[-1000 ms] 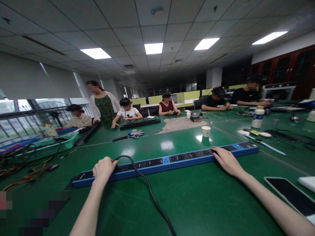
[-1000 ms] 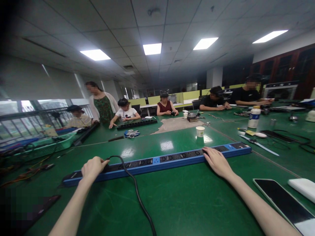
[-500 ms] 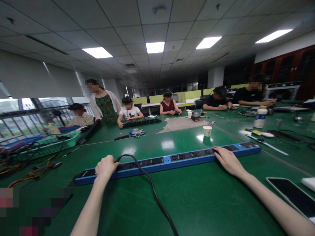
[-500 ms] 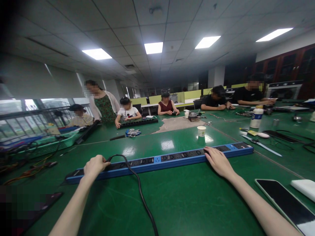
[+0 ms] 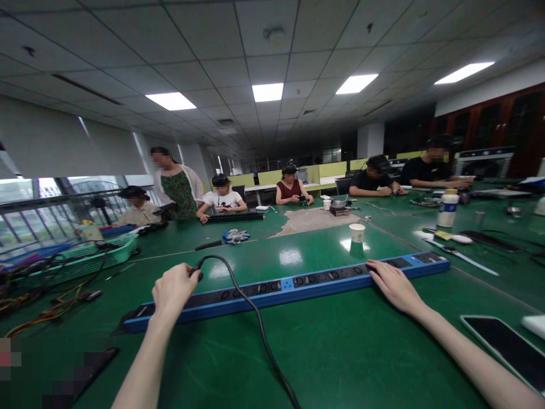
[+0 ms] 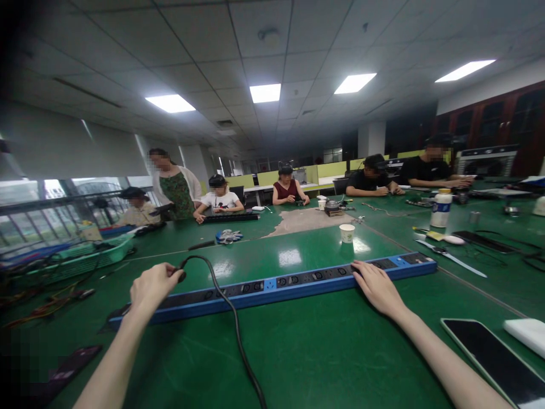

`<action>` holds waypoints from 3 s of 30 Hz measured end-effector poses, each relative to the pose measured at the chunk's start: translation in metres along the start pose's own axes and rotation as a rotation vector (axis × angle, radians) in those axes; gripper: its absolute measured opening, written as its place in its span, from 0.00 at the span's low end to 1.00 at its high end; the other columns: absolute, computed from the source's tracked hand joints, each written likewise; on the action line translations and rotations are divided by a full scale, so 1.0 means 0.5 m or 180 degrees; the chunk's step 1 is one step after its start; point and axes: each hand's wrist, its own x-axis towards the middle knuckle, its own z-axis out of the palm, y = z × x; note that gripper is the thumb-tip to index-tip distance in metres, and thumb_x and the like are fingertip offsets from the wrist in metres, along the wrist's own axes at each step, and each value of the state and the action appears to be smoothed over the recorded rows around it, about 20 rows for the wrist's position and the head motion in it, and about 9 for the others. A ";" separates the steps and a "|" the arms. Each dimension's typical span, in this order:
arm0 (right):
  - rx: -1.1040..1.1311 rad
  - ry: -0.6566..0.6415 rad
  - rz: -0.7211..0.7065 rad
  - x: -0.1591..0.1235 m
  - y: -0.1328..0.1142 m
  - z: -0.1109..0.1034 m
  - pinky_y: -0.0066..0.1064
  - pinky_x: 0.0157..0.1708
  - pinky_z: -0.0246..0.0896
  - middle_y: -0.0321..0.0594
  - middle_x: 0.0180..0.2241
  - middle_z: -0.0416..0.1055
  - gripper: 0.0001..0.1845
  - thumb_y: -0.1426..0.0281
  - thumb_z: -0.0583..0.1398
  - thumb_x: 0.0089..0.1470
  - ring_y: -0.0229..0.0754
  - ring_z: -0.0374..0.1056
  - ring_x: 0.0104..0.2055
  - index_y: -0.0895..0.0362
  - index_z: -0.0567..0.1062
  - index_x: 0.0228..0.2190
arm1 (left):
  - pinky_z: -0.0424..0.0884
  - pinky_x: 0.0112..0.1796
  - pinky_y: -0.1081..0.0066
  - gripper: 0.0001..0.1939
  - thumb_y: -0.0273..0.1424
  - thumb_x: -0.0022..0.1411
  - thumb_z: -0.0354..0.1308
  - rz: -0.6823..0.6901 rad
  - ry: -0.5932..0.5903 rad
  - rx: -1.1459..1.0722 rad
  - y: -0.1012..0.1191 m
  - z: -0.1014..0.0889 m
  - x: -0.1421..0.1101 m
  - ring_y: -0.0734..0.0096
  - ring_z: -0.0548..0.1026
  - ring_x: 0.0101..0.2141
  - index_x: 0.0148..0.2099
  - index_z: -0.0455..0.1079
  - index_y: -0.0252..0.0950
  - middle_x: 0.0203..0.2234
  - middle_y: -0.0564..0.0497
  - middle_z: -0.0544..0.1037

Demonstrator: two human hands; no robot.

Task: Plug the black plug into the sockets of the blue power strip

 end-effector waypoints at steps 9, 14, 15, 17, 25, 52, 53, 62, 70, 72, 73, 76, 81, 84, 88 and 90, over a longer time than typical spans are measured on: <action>-0.0007 -0.0004 -0.0020 0.000 0.005 0.004 0.48 0.59 0.59 0.36 0.61 0.67 0.28 0.52 0.44 0.65 0.49 0.63 0.63 0.43 0.66 0.60 | 0.71 0.39 0.60 0.22 0.51 0.52 0.60 0.0255 -0.0661 -0.0005 0.020 0.043 -0.016 0.45 0.79 0.41 0.38 0.81 0.41 0.35 0.38 0.82; -0.0016 -0.0004 -0.0030 0.000 0.006 0.005 0.50 0.59 0.58 0.37 0.61 0.67 0.28 0.52 0.44 0.65 0.50 0.63 0.63 0.44 0.67 0.60 | 0.71 0.39 0.59 0.23 0.52 0.52 0.60 0.0192 -0.0590 0.0041 0.018 0.058 -0.011 0.44 0.79 0.41 0.39 0.81 0.39 0.37 0.36 0.82; -0.0021 -0.0013 -0.0027 0.000 0.006 0.005 0.49 0.59 0.58 0.37 0.61 0.67 0.28 0.52 0.44 0.65 0.49 0.63 0.63 0.44 0.67 0.60 | 0.71 0.39 0.58 0.23 0.52 0.52 0.60 0.0170 -0.0575 0.0071 0.018 0.057 -0.009 0.43 0.79 0.41 0.39 0.81 0.39 0.38 0.35 0.82; -0.0032 -0.0020 -0.0016 0.000 0.006 0.006 0.49 0.60 0.58 0.37 0.61 0.67 0.27 0.52 0.44 0.65 0.49 0.62 0.63 0.44 0.67 0.60 | 0.71 0.39 0.58 0.24 0.52 0.52 0.60 0.0135 -0.0579 0.0087 0.016 0.056 -0.007 0.43 0.78 0.41 0.40 0.81 0.40 0.38 0.35 0.82; -0.0046 -0.0008 -0.0028 0.000 0.009 0.010 0.47 0.60 0.57 0.36 0.61 0.67 0.27 0.52 0.44 0.66 0.48 0.62 0.63 0.44 0.67 0.60 | 0.72 0.39 0.60 0.23 0.52 0.55 0.58 0.0098 -0.0685 0.0038 0.021 0.072 -0.018 0.45 0.79 0.41 0.41 0.80 0.39 0.39 0.37 0.82; -0.0065 -0.0023 -0.0027 -0.001 0.010 0.010 0.48 0.59 0.59 0.35 0.62 0.66 0.27 0.52 0.45 0.66 0.49 0.61 0.64 0.43 0.66 0.61 | 0.70 0.43 0.71 0.15 0.34 0.58 0.58 0.1898 -0.0750 -0.1582 0.138 0.013 -0.079 0.64 0.79 0.41 0.47 0.75 0.40 0.38 0.50 0.83; -0.0060 -0.0016 -0.0032 -0.001 0.010 0.010 0.48 0.59 0.59 0.35 0.62 0.66 0.27 0.52 0.45 0.66 0.49 0.62 0.63 0.43 0.66 0.61 | 0.71 0.43 0.71 0.14 0.32 0.56 0.58 0.1928 -0.0822 -0.1691 0.138 0.023 -0.081 0.64 0.79 0.41 0.46 0.75 0.39 0.38 0.50 0.83; -0.0021 0.0006 -0.0041 -0.001 0.013 0.012 0.48 0.59 0.58 0.36 0.61 0.67 0.27 0.52 0.45 0.65 0.49 0.62 0.63 0.44 0.67 0.59 | 0.74 0.35 0.69 0.21 0.32 0.56 0.54 0.1634 -0.1817 -0.2260 0.119 0.066 -0.084 0.62 0.81 0.33 0.51 0.73 0.36 0.28 0.49 0.82; -0.0005 0.0003 -0.0061 -0.001 0.009 0.009 0.48 0.59 0.58 0.37 0.61 0.67 0.27 0.52 0.45 0.65 0.49 0.62 0.63 0.44 0.67 0.59 | 0.72 0.28 0.70 0.27 0.47 0.58 0.57 0.1178 -0.2111 -0.2397 0.134 0.053 -0.092 0.63 0.80 0.27 0.53 0.73 0.33 0.27 0.48 0.81; -0.0005 -0.0002 -0.0053 -0.001 0.009 0.009 0.48 0.60 0.58 0.37 0.61 0.67 0.27 0.52 0.45 0.65 0.49 0.62 0.63 0.45 0.67 0.60 | 0.72 0.29 0.70 0.25 0.45 0.58 0.59 0.1320 -0.1883 -0.2045 0.142 0.044 -0.097 0.64 0.79 0.25 0.53 0.74 0.34 0.25 0.50 0.81; -0.0006 -0.0006 -0.0049 -0.001 0.008 0.008 0.48 0.60 0.58 0.37 0.61 0.67 0.28 0.52 0.45 0.65 0.49 0.62 0.63 0.45 0.67 0.60 | 0.71 0.31 0.70 0.23 0.43 0.59 0.59 0.1389 -0.1713 -0.1869 0.147 0.040 -0.101 0.64 0.79 0.26 0.53 0.74 0.35 0.25 0.50 0.81; 0.0002 -0.0010 -0.0026 0.000 0.007 0.006 0.49 0.60 0.57 0.38 0.61 0.67 0.28 0.52 0.44 0.65 0.50 0.62 0.63 0.44 0.67 0.60 | 0.70 0.37 0.70 0.18 0.37 0.60 0.60 0.1506 -0.1121 -0.1245 0.167 0.031 -0.116 0.62 0.81 0.33 0.51 0.75 0.36 0.28 0.48 0.82; 0.0019 -0.0015 -0.0010 0.000 0.003 0.002 0.49 0.60 0.58 0.38 0.61 0.67 0.28 0.52 0.44 0.65 0.50 0.63 0.62 0.44 0.68 0.59 | 0.69 0.43 0.67 0.12 0.33 0.62 0.59 0.1500 -0.0517 -0.0326 0.210 0.024 -0.162 0.54 0.79 0.45 0.47 0.77 0.37 0.41 0.39 0.81; 0.0005 -0.0009 -0.0018 -0.001 0.002 0.002 0.48 0.60 0.57 0.37 0.61 0.67 0.28 0.52 0.44 0.65 0.50 0.62 0.63 0.44 0.67 0.60 | 0.69 0.42 0.66 0.11 0.33 0.64 0.56 0.1492 -0.0376 -0.0141 0.227 0.025 -0.185 0.53 0.79 0.43 0.46 0.76 0.36 0.40 0.38 0.80; -0.0030 -0.0019 -0.0022 0.000 0.005 0.006 0.48 0.60 0.57 0.38 0.61 0.67 0.28 0.52 0.44 0.65 0.49 0.62 0.63 0.45 0.67 0.60 | 0.69 0.40 0.66 0.10 0.33 0.65 0.55 0.1440 -0.0420 -0.0088 0.234 0.030 -0.195 0.54 0.79 0.42 0.44 0.75 0.36 0.38 0.40 0.79; -0.0041 -0.0023 -0.0025 0.000 0.006 0.007 0.48 0.60 0.57 0.39 0.61 0.67 0.28 0.52 0.44 0.65 0.49 0.62 0.63 0.45 0.67 0.60 | 0.70 0.41 0.65 0.10 0.32 0.65 0.54 0.1430 -0.0455 -0.0044 0.234 0.032 -0.197 0.54 0.79 0.43 0.44 0.75 0.36 0.39 0.40 0.79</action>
